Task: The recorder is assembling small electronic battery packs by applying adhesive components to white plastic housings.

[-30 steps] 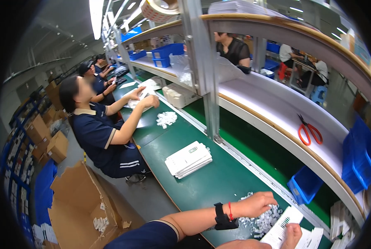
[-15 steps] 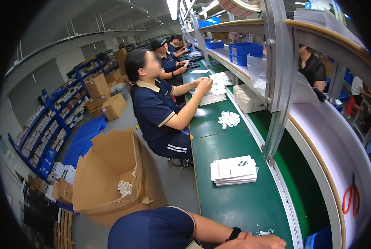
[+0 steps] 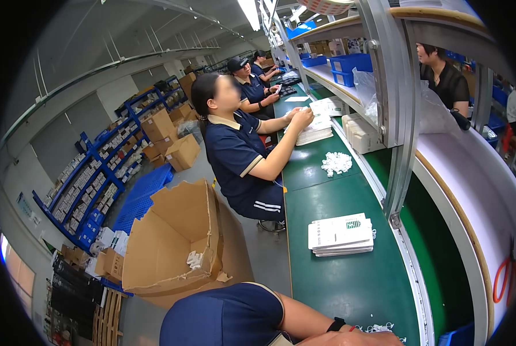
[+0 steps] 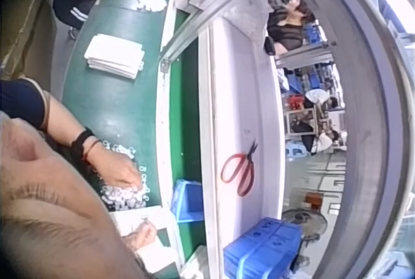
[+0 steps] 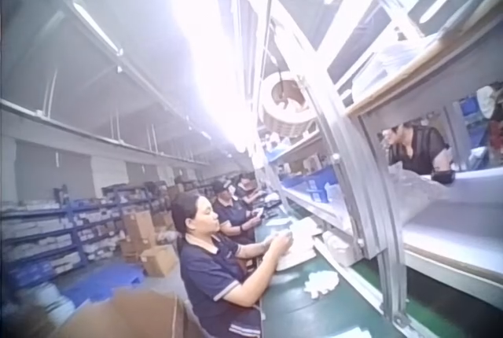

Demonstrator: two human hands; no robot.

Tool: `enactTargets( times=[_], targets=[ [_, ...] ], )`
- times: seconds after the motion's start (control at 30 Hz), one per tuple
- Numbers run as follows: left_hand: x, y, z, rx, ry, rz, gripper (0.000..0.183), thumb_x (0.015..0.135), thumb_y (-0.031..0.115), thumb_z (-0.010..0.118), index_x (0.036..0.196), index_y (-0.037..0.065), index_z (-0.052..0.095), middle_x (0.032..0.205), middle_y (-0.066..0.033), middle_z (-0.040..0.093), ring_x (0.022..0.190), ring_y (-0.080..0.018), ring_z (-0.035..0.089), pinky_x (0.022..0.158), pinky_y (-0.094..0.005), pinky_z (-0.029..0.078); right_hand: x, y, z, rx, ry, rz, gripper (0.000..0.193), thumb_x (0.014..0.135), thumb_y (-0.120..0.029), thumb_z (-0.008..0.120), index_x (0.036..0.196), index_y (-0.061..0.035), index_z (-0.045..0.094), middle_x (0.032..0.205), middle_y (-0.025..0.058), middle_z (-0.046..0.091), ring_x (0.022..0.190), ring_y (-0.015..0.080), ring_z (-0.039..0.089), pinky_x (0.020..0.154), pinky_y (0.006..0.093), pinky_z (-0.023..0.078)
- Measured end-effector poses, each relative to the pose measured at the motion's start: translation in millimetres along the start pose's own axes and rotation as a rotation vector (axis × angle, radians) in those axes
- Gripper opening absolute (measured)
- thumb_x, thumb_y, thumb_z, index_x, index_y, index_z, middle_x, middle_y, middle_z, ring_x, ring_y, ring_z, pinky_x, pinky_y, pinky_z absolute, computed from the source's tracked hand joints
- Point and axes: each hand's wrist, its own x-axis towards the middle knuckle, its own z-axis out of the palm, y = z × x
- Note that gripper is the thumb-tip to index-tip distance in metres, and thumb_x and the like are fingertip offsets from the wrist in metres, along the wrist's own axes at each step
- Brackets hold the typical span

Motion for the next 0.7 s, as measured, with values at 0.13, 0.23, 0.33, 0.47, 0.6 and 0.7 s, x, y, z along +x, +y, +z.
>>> enactTargets(
  times=[0.13, 0.23, 0.33, 0.47, 0.6, 0.7],
  targets=[
    [-3.8, 1.6, -1.7, 0.057, -0.111, -0.106, 0.012, 0.09, 0.01, 0.053, 0.097, 0.006, 0.061, 0.081, -0.012, 0.062, 0.077, -0.0308, 0.061, 0.065, -0.0383, 0.048, -1.1, -11.6, -3.2, -0.043, -0.007, 0.137, 0.022, 0.091, -0.021, 0.055, 0.093, 0.0009, 0.059, 0.082, 0.0066, 0.055, 0.076, 0.0138, 0.046, 0.069, 0.0269, 0.037],
    [-1.1, 1.0, -0.1, 0.028, 0.005, 0.083, 0.011, 0.09, 0.01, 0.053, 0.098, 0.007, 0.061, 0.082, -0.0121, 0.061, 0.076, -0.0307, 0.06, 0.064, -0.038, 0.048, 1.3, 3.1, -9.4, -0.129, -0.056, 0.16, 0.025, 0.09, -0.024, 0.057, 0.094, 0.001, 0.06, 0.079, 0.0061, 0.055, 0.07, 0.0126, 0.045, 0.063, 0.0259, 0.036],
    [2.8, 4.6, -2.0, 0.01, -0.034, 0.064, 0.011, 0.091, 0.01, 0.052, 0.097, 0.007, 0.061, 0.083, -0.0114, 0.061, 0.076, -0.0299, 0.06, 0.065, -0.0378, 0.048, 1.7, 6.8, -6.8, -0.018, -0.011, -0.049, 0.027, 0.089, -0.025, 0.058, 0.095, 0.0012, 0.06, 0.078, 0.0065, 0.055, 0.069, 0.0122, 0.045, 0.061, 0.0256, 0.036],
    [0.3, 3.6, -0.3, 0.039, -0.011, 0.056, 0.011, 0.091, 0.01, 0.052, 0.096, 0.007, 0.061, 0.085, -0.0104, 0.061, 0.078, -0.0287, 0.06, 0.066, -0.0375, 0.048, 1.0, -2.7, -5.0, -0.09, -0.038, 0.038, 0.027, 0.09, -0.025, 0.057, 0.096, 0.0014, 0.06, 0.079, 0.0074, 0.056, 0.069, 0.0125, 0.045, 0.061, 0.026, 0.036],
    [1.5, 2.6, -3.0, 0.033, 0.008, 0.075, 0.011, 0.091, 0.011, 0.052, 0.095, 0.007, 0.062, 0.084, -0.0108, 0.061, 0.077, -0.029, 0.059, 0.066, -0.0376, 0.048, -0.9, -15.2, 7.2, -0.118, 0.007, 0.028, 0.025, 0.09, -0.024, 0.057, 0.096, 0.0004, 0.059, 0.078, 0.0067, 0.055, 0.068, 0.012, 0.044, 0.06, 0.0255, 0.036],
    [1.9, 2.6, -3.1, 0.011, 0.023, 0.082, 0.011, 0.09, 0.01, 0.053, 0.094, 0.006, 0.062, 0.082, -0.0112, 0.06, 0.076, -0.0294, 0.059, 0.065, -0.038, 0.047, -0.3, -7.2, -9.8, -0.16, -0.024, 0.195, 0.023, 0.09, -0.022, 0.057, 0.096, -0.0003, 0.059, 0.077, 0.0055, 0.054, 0.066, 0.011, 0.043, 0.057, 0.0244, 0.034]
  ],
)
